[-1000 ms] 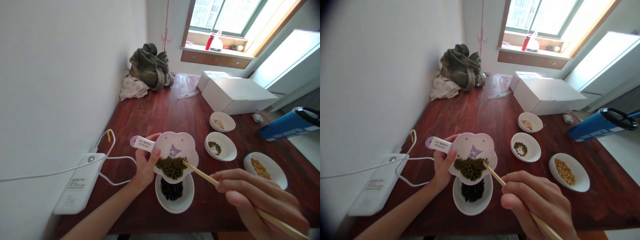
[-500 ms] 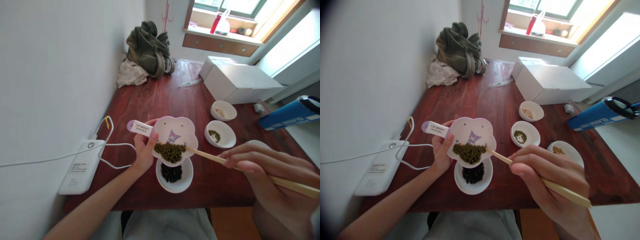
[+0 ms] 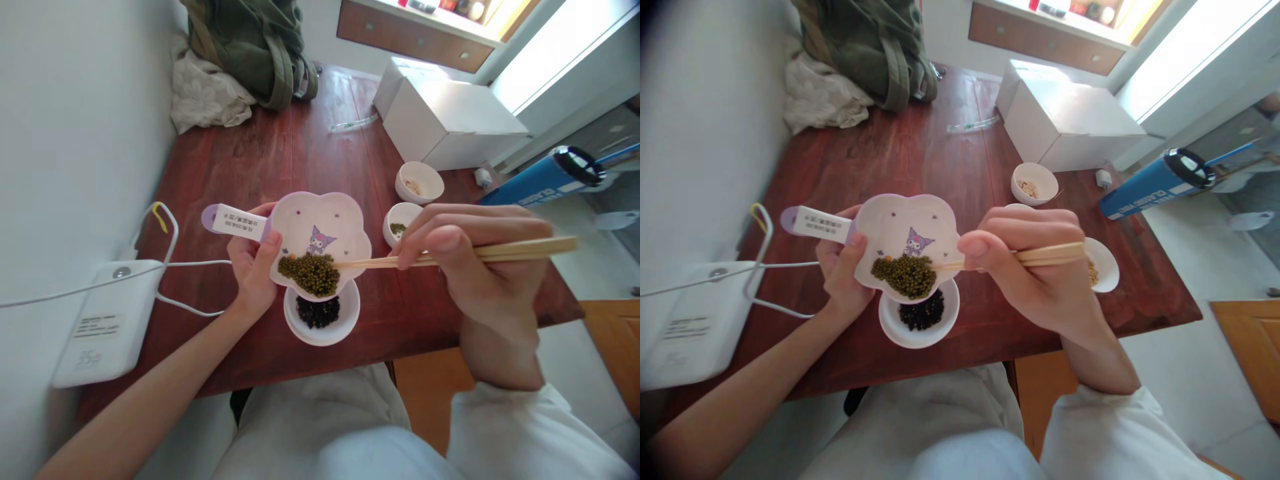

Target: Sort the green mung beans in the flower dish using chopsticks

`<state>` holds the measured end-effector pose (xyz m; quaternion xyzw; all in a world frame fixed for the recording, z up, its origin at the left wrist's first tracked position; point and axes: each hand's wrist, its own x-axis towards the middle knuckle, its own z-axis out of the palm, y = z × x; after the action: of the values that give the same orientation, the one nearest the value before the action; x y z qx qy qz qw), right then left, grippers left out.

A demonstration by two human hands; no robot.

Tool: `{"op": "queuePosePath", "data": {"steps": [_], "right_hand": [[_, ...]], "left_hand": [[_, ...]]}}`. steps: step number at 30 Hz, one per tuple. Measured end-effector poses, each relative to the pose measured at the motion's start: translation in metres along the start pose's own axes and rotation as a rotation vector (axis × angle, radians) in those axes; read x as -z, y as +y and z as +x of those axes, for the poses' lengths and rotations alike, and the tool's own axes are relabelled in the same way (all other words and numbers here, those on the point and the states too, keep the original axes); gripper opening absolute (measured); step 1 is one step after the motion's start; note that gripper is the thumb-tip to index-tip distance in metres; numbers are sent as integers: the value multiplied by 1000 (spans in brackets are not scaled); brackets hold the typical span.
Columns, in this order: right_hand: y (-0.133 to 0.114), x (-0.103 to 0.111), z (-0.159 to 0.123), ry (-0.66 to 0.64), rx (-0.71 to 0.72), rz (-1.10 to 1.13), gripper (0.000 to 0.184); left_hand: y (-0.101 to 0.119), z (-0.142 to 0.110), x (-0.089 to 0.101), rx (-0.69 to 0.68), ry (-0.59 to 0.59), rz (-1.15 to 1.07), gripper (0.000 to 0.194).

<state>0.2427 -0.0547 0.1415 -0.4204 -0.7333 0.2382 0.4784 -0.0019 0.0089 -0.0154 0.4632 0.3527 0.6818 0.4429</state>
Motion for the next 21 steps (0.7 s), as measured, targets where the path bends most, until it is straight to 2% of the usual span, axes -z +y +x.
{"op": "queuePosePath", "data": {"steps": [3, 6, 10, 13, 17, 21], "right_hand": [[31, -9, 7, 19, -20, 124, 52], [60, -14, 10, 65, -118, 296, 61], [82, -18, 7, 150, -181, 451, 66], [94, -25, 1, 204, -140, 487, 67], [109, -32, -8, 219, -7, 506, 65], [117, -25, -16, 226, 57, 536, 65]], "left_hand": [[-1, 0, 0, 9, 9, 12, 37], [-2, 0, 0, 7, -2, -5, 36], [-2, 1, -1, -9, -37, -45, 32], [-1, 0, -1, -19, -73, -55, 33], [0, 0, -2, -9, -103, -25, 37], [6, 0, -4, 20, -110, -1, 44]]}}
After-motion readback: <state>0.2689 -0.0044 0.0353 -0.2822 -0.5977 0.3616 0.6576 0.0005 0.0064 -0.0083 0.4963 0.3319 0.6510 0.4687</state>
